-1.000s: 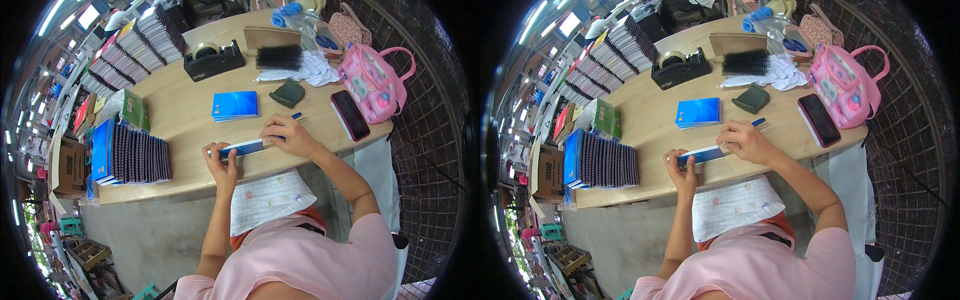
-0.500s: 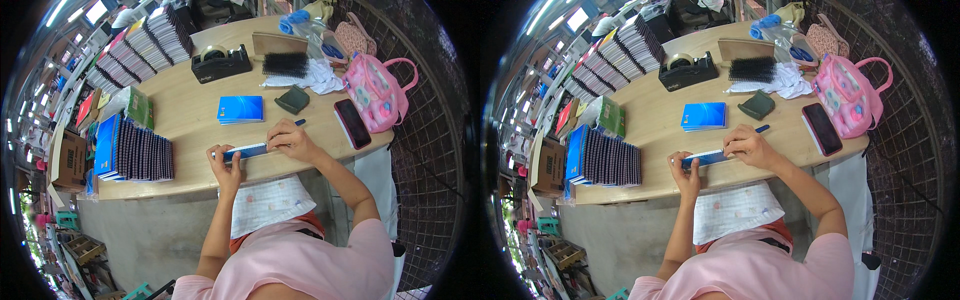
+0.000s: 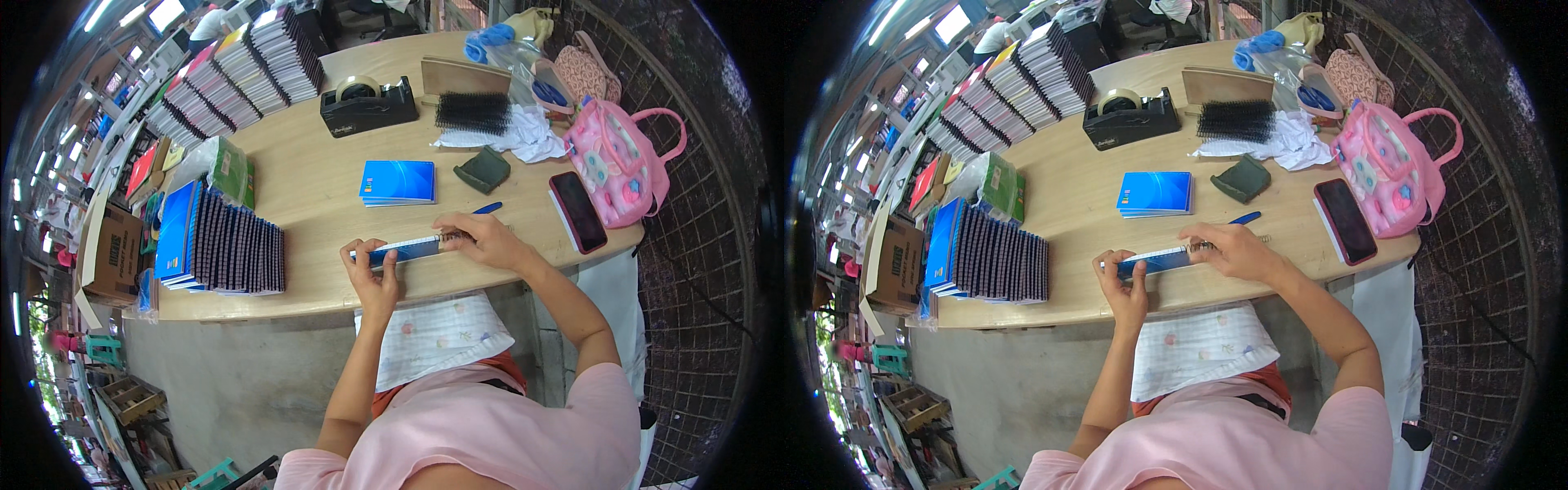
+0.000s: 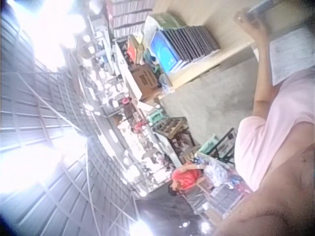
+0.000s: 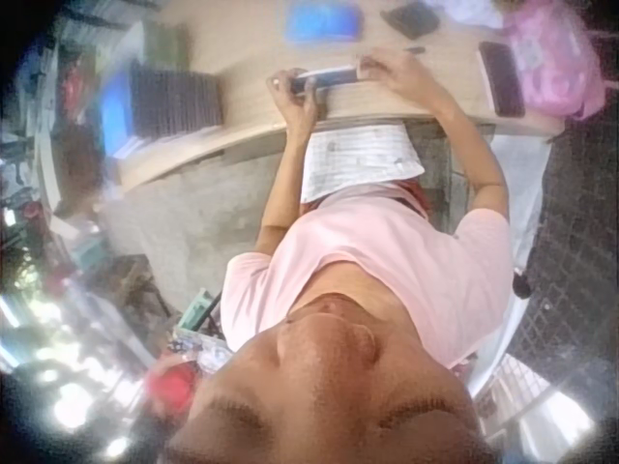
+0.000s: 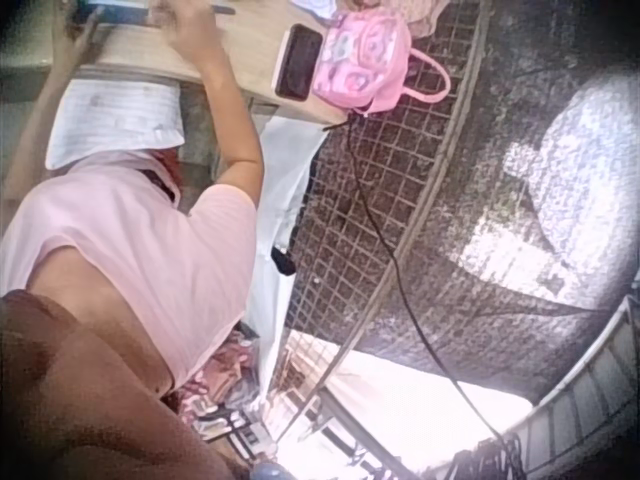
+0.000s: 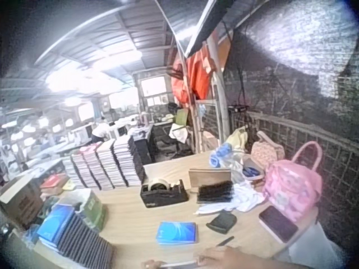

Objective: The person trims the ends of spiral bindings on small notebooks using shears, then stacks the finished notebooks onto a large pile on the table.

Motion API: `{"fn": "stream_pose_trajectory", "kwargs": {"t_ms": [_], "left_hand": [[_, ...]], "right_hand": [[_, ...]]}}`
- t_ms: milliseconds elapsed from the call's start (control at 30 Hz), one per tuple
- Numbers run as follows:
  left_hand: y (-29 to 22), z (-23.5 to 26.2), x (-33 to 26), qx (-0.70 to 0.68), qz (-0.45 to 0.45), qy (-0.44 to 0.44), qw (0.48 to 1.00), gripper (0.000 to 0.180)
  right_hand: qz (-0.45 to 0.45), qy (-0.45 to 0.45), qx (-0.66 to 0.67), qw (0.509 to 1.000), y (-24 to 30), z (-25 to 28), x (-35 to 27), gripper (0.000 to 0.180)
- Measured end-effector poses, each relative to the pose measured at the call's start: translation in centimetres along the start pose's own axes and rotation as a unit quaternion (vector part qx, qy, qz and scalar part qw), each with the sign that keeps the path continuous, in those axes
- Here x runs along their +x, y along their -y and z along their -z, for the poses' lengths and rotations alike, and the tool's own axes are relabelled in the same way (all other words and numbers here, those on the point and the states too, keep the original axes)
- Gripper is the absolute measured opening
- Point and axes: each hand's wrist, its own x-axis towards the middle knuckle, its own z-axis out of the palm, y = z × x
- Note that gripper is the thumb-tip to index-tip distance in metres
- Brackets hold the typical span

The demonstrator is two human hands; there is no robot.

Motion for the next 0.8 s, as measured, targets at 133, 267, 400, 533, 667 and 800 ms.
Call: {"fn": "stream_pose_trajectory", "kwargs": {"t_ms": [133, 267, 400, 533, 667, 800], "left_hand": [[0.0, -0.3, 0.1, 0.002, -0.031, -0.004, 1.000, 0.023], [-0.5, -0.4, 0.1, 0.000, -0.021, -0.005, 1.000, 0.027], [-0.2, -0.4, 0.0, 0.003, -0.017, -0.006, 1.000, 0.028], [-1.0, -0.5, 0.0, 0.001, -0.023, -0.002, 1.000, 0.029], [-0.7, -0.4, -0.2, -0.001, -0.025, -0.001, 1.000, 0.029], [0.0, -0.2, -0.3, -0.004, -0.027, 0.001, 1.000, 0.032]], "right_hand": [[-0.043, 0.048, -0.050, 0.997, -1.1, -0.1, -0.5, 0.022], [-0.005, 0.014, -0.117, 0.993, 0.4, -0.6, 0.0, 0.024], [-0.020, 0.020, -0.156, 0.987, 1.4, -1.1, 0.2, 0.024], [0.030, 0.002, -0.238, 0.971, 0.8, -1.5, -0.1, 0.020], [-0.001, -0.017, -0.238, 0.971, 2.0, -2.3, 0.2, 0.019], [0.076, 0.016, -0.292, 0.953, 1.2, -1.4, 0.6, 0.036]]}}
